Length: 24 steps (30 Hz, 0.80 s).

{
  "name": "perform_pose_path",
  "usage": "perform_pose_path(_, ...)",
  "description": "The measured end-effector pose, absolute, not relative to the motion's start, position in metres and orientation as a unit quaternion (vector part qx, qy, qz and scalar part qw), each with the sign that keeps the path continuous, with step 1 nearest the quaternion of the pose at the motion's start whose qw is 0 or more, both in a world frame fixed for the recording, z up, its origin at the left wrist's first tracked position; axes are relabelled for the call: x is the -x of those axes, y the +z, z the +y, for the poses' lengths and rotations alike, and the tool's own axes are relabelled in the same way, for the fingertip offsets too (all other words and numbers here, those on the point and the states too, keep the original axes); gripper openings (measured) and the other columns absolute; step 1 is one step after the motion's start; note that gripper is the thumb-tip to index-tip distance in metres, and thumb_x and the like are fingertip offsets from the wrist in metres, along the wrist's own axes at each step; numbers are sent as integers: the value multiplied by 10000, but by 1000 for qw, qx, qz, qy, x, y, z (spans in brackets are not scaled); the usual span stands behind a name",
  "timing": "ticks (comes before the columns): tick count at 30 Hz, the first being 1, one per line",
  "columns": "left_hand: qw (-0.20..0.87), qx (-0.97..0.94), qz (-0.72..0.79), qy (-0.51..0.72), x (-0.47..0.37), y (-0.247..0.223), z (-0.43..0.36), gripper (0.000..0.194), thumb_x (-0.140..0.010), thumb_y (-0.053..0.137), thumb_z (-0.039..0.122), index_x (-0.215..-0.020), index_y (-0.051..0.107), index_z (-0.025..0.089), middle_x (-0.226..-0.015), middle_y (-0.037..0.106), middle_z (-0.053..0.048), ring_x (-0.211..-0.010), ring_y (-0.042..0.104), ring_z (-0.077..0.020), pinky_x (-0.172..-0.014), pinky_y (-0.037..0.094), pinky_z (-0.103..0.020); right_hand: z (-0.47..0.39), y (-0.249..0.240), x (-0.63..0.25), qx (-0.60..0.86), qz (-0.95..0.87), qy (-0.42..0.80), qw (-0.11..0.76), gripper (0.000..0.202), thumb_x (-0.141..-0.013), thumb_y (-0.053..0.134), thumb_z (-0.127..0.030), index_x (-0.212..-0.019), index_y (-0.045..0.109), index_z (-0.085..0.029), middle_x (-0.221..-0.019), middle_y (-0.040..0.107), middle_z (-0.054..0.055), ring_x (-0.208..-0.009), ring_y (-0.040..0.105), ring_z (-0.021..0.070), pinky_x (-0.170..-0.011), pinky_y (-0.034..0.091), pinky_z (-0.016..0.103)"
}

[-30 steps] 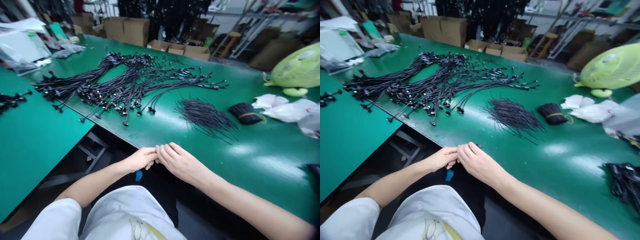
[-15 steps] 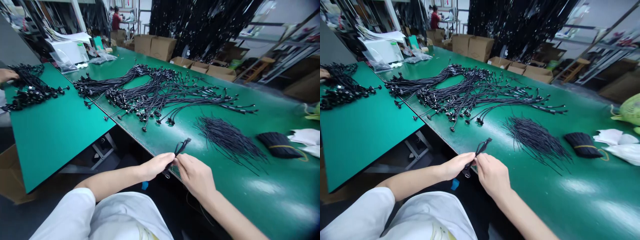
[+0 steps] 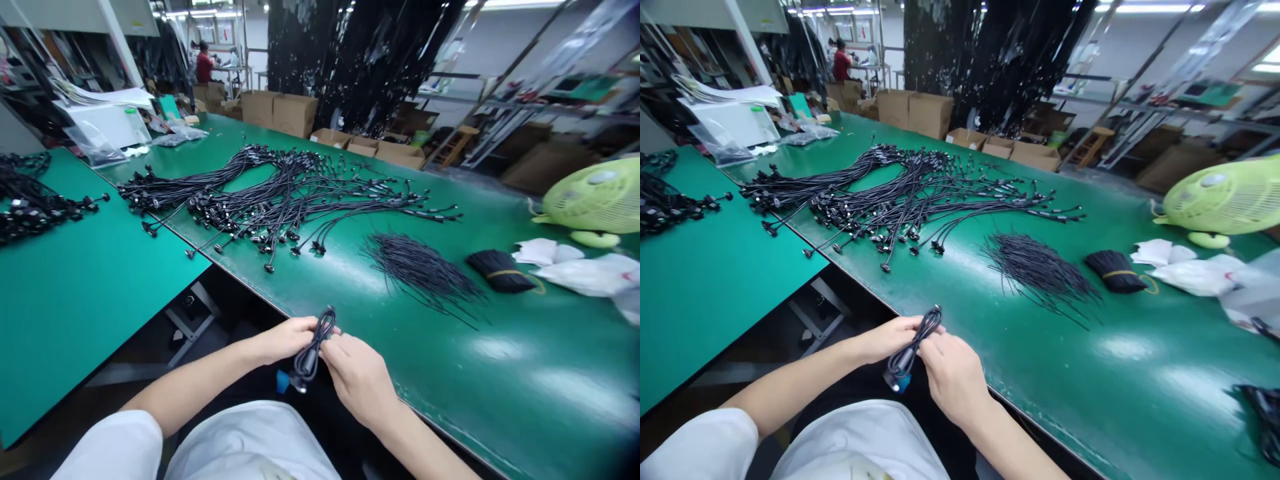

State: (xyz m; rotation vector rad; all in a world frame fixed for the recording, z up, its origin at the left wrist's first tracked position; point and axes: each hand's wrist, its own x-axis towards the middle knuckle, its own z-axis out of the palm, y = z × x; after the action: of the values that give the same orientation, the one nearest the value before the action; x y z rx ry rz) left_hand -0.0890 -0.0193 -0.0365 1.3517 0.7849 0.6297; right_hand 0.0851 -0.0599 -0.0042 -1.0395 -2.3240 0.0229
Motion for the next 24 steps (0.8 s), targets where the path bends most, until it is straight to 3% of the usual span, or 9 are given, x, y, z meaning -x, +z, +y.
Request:
perform_pose_path(3, 740, -504, 328, 302, 94, -23, -18, 501, -904, 402, 489, -972, 732, 119, -848, 648, -90, -773, 573, -180, -760, 476, -320, -58, -7, -80, 390, -881, 94, 252, 270, -964, 401, -192, -776, 595, -185, -719, 636, 22, -674, 554, 139, -650, 395, 243)
perform_pose_path(6, 683, -564, 339, 318, 99, -8, -27, 637, -894, 371, 626, -773, 754, 132, -873, 599, -88, -753, 532, -165, -734, 464, -303, -51, -11, -85, 436, -854, 189, 211, 250, -957, 433, -214, -778, 606, -187, -734, 637, 14, -691, 553, 133, -648, 376, 232)
perform_pose_path(8, 618, -629, 356, 310, 99, -4, -34, 536, -878, 483, 584, -699, 745, 152, -897, 545, -66, -749, 518, -149, -725, 463, -288, -49, -13, -91, 478, -822, 214, 222, 269, -949, 446, -224, -717, 575, -182, -694, 597, 4, -669, 522, 126, -640, 352, 232)
perform_pose_path(11, 557, -648, 397, 337, 91, -11, -43, 238, -825, 659, 406, -903, 723, 190, -1003, 521, -48, -840, 545, -147, -805, 477, -278, -51, -12, -98, 516, -772, 221, 297, 293, -960, 428, -253, -700, 542, -179, -680, 552, -2, -666, 486, 120, -657, 343, 235)
perform_pose_path(14, 560, -606, 412, 385, 79, -23, -50, 452, -815, 681, 344, -1235, 554, 235, -1247, 515, -81, -1115, 542, -201, -986, 445, -333, -58, -12, -97, 511, -728, 257, 376, 314, -971, 415, -294, -703, 529, -178, -690, 544, 0, -674, 486, 119, -676, 359, 237)
perform_pose_path(17, 611, -575, 391, 379, 68, -29, -51, 531, -880, 594, 391, -1364, 440, 234, -1398, 496, -113, -1303, 461, -237, -1084, 382, -373, -63, -18, -95, 493, -674, 363, 413, 307, -962, 441, -298, -694, 522, -174, -705, 556, -3, -687, 513, 117, -675, 384, 230)
perform_pose_path(20, 661, -532, 377, 372, 60, -30, -47, 450, -917, 534, 414, -1324, 493, 228, -1356, 568, -116, -1279, 511, -243, -1082, 394, -390, -67, -25, -96, 482, -635, 444, 409, 258, -964, 441, -276, -759, 556, -169, -777, 603, 0, -738, 557, 121, -714, 427, 230)
perform_pose_path(24, 685, -442, 403, 416, 49, -29, -40, 506, -793, 718, 308, -1266, 543, 270, -1186, 675, -72, -1133, 623, -220, -1002, 475, -364, -77, -28, -98, 547, -669, 340, 370, 183, -961, 474, -310, -1001, 597, -181, -996, 627, 48, -941, 573, 162, -871, 446, 288)
